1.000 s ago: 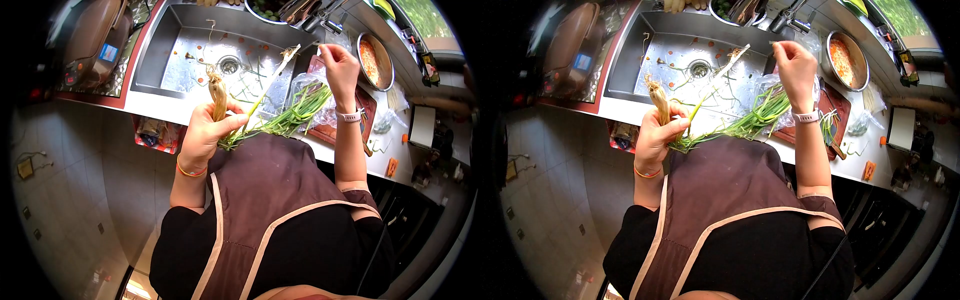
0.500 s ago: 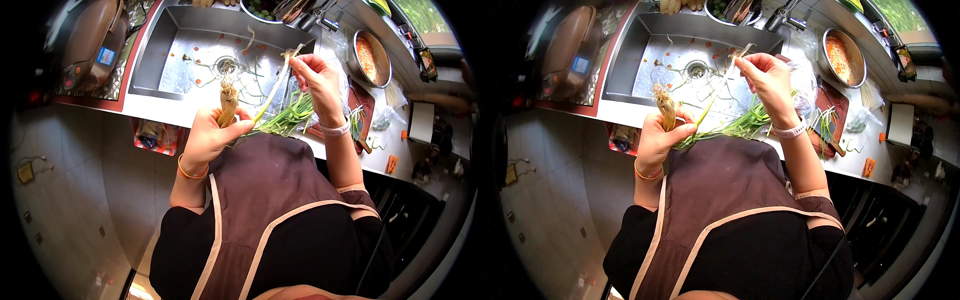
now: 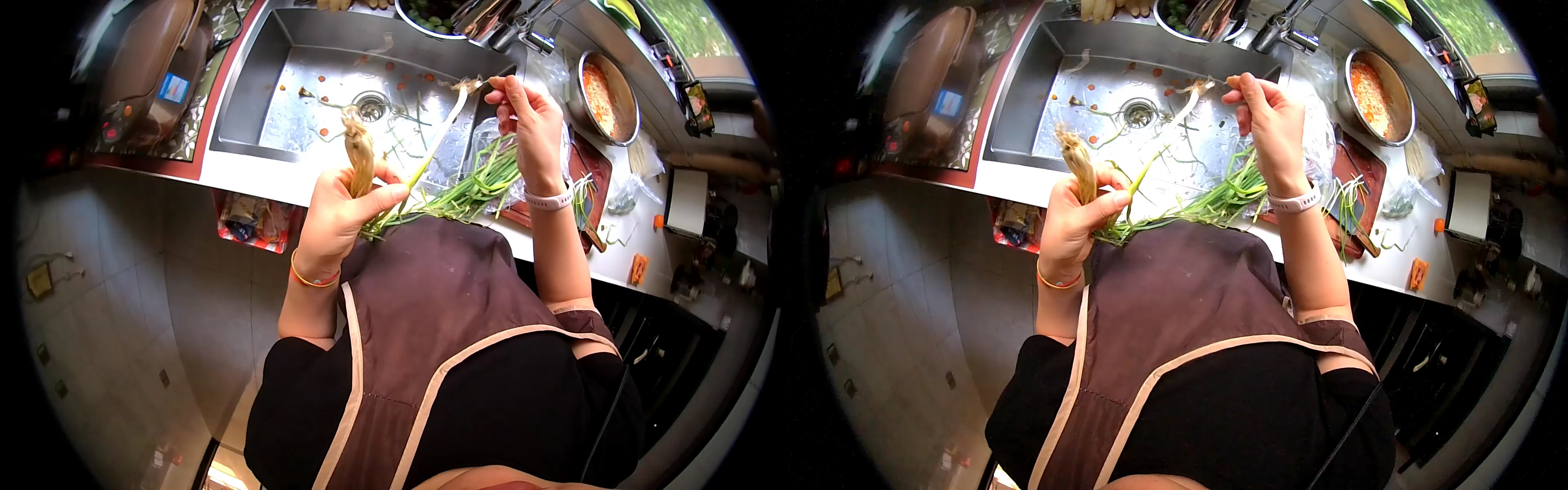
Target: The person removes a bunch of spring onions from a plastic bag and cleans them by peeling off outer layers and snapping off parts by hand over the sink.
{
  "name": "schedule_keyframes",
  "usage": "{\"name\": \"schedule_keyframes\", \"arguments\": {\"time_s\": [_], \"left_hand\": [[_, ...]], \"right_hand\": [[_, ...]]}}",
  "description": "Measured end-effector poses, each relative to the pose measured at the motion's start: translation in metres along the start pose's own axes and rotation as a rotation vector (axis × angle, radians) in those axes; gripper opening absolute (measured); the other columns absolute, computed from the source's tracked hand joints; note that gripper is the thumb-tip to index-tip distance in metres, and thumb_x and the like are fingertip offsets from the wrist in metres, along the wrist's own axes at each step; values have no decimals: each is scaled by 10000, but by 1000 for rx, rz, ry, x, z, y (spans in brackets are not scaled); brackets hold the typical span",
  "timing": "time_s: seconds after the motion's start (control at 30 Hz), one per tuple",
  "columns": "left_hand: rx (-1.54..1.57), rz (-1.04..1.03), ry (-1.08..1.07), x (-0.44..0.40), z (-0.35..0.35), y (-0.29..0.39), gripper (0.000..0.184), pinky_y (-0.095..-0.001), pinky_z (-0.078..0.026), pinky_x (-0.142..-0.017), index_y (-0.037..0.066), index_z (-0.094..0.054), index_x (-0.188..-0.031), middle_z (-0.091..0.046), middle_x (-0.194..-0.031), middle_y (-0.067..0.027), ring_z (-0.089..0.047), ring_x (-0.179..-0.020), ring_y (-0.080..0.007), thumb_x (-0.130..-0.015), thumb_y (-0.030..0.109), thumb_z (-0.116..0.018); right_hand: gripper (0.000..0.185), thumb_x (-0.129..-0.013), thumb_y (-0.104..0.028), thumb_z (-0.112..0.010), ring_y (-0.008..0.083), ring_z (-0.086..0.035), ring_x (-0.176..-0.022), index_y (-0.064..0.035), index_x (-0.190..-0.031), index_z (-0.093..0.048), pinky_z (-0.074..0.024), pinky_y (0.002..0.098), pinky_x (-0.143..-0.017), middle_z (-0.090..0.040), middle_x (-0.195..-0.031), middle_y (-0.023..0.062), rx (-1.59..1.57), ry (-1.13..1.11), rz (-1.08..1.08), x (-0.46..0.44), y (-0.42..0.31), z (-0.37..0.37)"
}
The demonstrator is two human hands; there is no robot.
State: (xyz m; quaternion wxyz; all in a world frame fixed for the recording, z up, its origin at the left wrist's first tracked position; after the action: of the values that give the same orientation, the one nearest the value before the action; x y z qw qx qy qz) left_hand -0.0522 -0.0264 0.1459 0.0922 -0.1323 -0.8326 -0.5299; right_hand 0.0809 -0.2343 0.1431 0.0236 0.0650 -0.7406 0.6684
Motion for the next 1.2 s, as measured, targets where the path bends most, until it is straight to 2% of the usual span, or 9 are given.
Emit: {"name": "schedule_keyframes", "arguments": {"time_s": [0.13,0.27,0.43,0.53,0.63,0.77,0.8,0.97,1.2], "left_hand": [[132,6,16,-4,6,-6,112,-177,-239,-449,-1,-616,-846,-515,-634,42,-379,-505,-9,-769,49,-681],[277,2,-73,-10,3,-8,155,-166,-219,-425,-14,-579,-861,-498,-676,8,-306,-450,-3,-786,99,-655],[533,37,-180,-12,1,-10,199,-149,-223,-389,-25,-568,-917,-544,-733,-10,-276,-409,7,-808,128,-632],[595,20,-250,-12,5,-10,184,-152,-262,-399,-25,-505,-921,-496,-790,-34,-266,-395,4,-844,123,-583],[606,23,-224,-9,3,-8,162,-160,-285,-415,-24,-464,-913,-454,-801,-41,-258,-392,0,-873,111,-544],[460,5,-126,-10,4,-9,160,-155,-273,-411,-36,-515,-914,-471,-712,-8,-250,-393,4,-861,106,-569],[420,-33,-65,-9,2,-6,151,-147,-255,-407,-40,-553,-936,-516,-701,-2,-271,-412,10,-845,76,-584],[197,-123,92,-4,-6,3,159,-147,-230,-426,-30,-577,-971,-582,-763,-5,-349,-469,9,-819,14,-594],[91,-124,104,-4,-12,4,140,-166,-243,-451,-27,-632,-929,-583,-677,24,-393,-505,1,-798,23,-640]], "right_hand": [[161,-848,-107,-609,23,-460,-496,22,-935,-651,-350,157,-434,-632,-717,43,123,-13,28,14,7,-2],[277,-788,-253,-704,10,-412,-475,-23,-658,-622,-308,177,-432,-567,-559,-16,402,-5,-10,27,20,-12],[173,-746,-145,-657,202,-521,-518,-49,-887,-682,-449,317,-571,-586,-621,60,772,-102,307,18,48,-12],[297,-737,-195,-654,231,-597,-678,-57,-1000,-651,-458,327,-650,-621,-841,129,1070,-256,-226,13,64,-6],[217,-746,-214,-649,234,-617,-647,-49,-884,-681,-465,337,-623,-642,-757,116,978,-189,297,18,54,-12],[253,-746,-159,-633,204,-590,-646,-63,-979,-659,-462,302,-611,-627,-840,105,948,-255,-59,18,46,-16],[207,-773,-137,-643,146,-590,-645,-54,-961,-664,-460,260,-605,-647,-818,85,894,-268,214,21,42,-19],[162,-793,-132,-678,43,-534,-660,-32,-919,-661,-429,191,-561,-619,-778,-2,295,-468,94,59,-3,-53],[54,-766,-45,-655,13,-479,-546,-30,-798,-614,-368,168,-460,-571,-690,-14,408,-394,331,63,-27,-53]]}}
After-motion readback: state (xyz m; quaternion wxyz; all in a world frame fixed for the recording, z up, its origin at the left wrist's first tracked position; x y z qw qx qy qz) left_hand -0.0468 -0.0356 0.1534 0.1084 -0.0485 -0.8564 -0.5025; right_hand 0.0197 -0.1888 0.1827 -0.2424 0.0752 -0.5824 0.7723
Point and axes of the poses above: each hand's wrist, its own x-axis away from the middle knuckle, its own z-axis out of the back of the hand, y = z × x, the point moved 4 cm from there along -x, towards the middle knuckle
